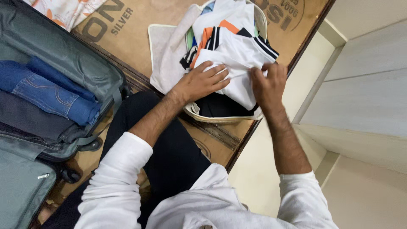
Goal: The person folds various garments including jeans, shirts, and shorts, then places them into an open suitcase. The person handles each item individually, folding it before arranging it inside the suitcase.
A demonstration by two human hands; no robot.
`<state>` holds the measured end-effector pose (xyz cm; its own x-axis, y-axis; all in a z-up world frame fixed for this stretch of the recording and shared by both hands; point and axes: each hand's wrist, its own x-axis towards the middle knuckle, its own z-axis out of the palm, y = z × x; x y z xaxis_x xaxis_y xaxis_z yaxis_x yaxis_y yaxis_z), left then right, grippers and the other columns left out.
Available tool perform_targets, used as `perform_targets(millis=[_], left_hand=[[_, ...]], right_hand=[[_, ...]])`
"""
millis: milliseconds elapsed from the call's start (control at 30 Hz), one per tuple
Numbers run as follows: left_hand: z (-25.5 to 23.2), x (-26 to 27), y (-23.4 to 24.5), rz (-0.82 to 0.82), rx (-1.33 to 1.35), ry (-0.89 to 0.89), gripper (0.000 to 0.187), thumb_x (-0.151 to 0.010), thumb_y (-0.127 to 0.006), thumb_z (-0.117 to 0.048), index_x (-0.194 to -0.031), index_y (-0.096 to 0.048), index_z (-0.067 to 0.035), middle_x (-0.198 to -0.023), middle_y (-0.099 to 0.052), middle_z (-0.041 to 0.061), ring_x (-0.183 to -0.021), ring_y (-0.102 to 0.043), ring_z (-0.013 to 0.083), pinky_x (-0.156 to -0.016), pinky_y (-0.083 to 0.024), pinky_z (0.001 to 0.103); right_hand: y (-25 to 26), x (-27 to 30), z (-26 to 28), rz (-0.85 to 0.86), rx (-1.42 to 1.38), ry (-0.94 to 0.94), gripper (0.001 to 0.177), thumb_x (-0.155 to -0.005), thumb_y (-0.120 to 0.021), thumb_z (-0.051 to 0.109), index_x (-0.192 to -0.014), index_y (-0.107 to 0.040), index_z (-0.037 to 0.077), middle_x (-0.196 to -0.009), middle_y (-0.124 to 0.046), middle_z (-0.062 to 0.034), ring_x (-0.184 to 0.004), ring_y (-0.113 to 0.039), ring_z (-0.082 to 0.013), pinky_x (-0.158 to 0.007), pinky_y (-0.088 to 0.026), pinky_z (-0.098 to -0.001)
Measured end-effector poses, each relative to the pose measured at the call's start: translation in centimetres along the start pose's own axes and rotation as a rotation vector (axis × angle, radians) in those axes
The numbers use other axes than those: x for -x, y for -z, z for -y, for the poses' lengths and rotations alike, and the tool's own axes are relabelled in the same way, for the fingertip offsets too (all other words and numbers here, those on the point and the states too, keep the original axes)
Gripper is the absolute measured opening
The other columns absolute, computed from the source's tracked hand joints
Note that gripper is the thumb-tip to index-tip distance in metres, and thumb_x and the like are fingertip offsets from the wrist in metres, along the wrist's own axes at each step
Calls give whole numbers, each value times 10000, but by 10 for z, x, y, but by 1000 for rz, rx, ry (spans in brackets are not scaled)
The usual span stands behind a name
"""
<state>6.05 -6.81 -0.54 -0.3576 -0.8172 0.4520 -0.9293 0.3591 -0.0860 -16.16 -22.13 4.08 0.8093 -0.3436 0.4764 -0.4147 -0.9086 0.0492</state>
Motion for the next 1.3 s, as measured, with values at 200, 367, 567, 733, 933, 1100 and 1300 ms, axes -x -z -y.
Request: perform_targets(millis=[200, 367, 567, 733, 933, 1100, 1300], left_hand=[[32, -27, 10, 145, 165, 81, 493, -840, -659, -51, -1310, -609, -189, -1419, -607, 10, -1413, -466, 190, -1209, -266, 507], [38, -15, 26, -251, 217, 580, 408, -863, -710, -21, -1251, -604, -85, -1230, -663, 72, -1210, -588, 232, -1036, -458, 455], [-18, -13, 9, -659, 1091, 900, 427, -908, -806, -125, -1160, -482, -7, -1055, -504, 125, -860, -533, 217, -671, -493, 299], [5, -23, 2, -535, 1004, 1089, 222, -942, -783, -86, -1068, -608, -33, -928, -626, 114, -772, -545, 220, -687, -476, 325], [15, -20, 30, -507, 464, 631, 329, -938, -768, -227, -1125, -606, -10, -1148, -628, 159, -1016, -614, 310, -888, -503, 470], [-30, -35, 23, -145, 99, 345, 460, -851, -727, -210, -1293, -653, -107, -1192, -679, 50, -1164, -615, 229, -1051, -398, 568], [8, -68, 15, 99, 371, 390, 317, -913, -692, -284, -1202, -662, -158, -1170, -685, 9, -1200, -592, 238, -1094, -353, 570]], right_hand=[[11, 10, 43, 186, 12, 147, 620, -755, -817, 439, -1239, -689, 74, -1195, -625, -135, -1130, -577, -317, -904, -471, -453], [35, -5, 25, 351, -224, 93, 604, -780, -740, 49, -1370, -618, 96, -1367, -657, -117, -1187, -647, -297, -1040, -529, -419], [53, -44, -7, 649, -394, 19, 636, -786, -710, -6, -1397, -616, 145, -1172, -743, -132, -980, -734, -327, -896, -593, -428], [82, -80, -7, 783, -285, 77, 443, -873, -729, 106, -1311, -683, 163, -1085, -773, -109, -914, -740, -307, -852, -578, -422], [101, -97, -16, 910, -251, 18, 399, -887, -737, 154, -1283, -686, 129, -1053, -768, -131, -914, -748, -292, -870, -574, -411], [63, -64, -28, 924, -358, 77, 479, -832, -731, 93, -1307, -672, 67, -1149, -719, -148, -1040, -683, -293, -913, -546, -392], [25, 3, -85, 781, -852, -568, 313, -1007, -641, 141, -1303, -641, 42, -1116, -713, -47, -1029, -623, -150, -913, -503, -314]])
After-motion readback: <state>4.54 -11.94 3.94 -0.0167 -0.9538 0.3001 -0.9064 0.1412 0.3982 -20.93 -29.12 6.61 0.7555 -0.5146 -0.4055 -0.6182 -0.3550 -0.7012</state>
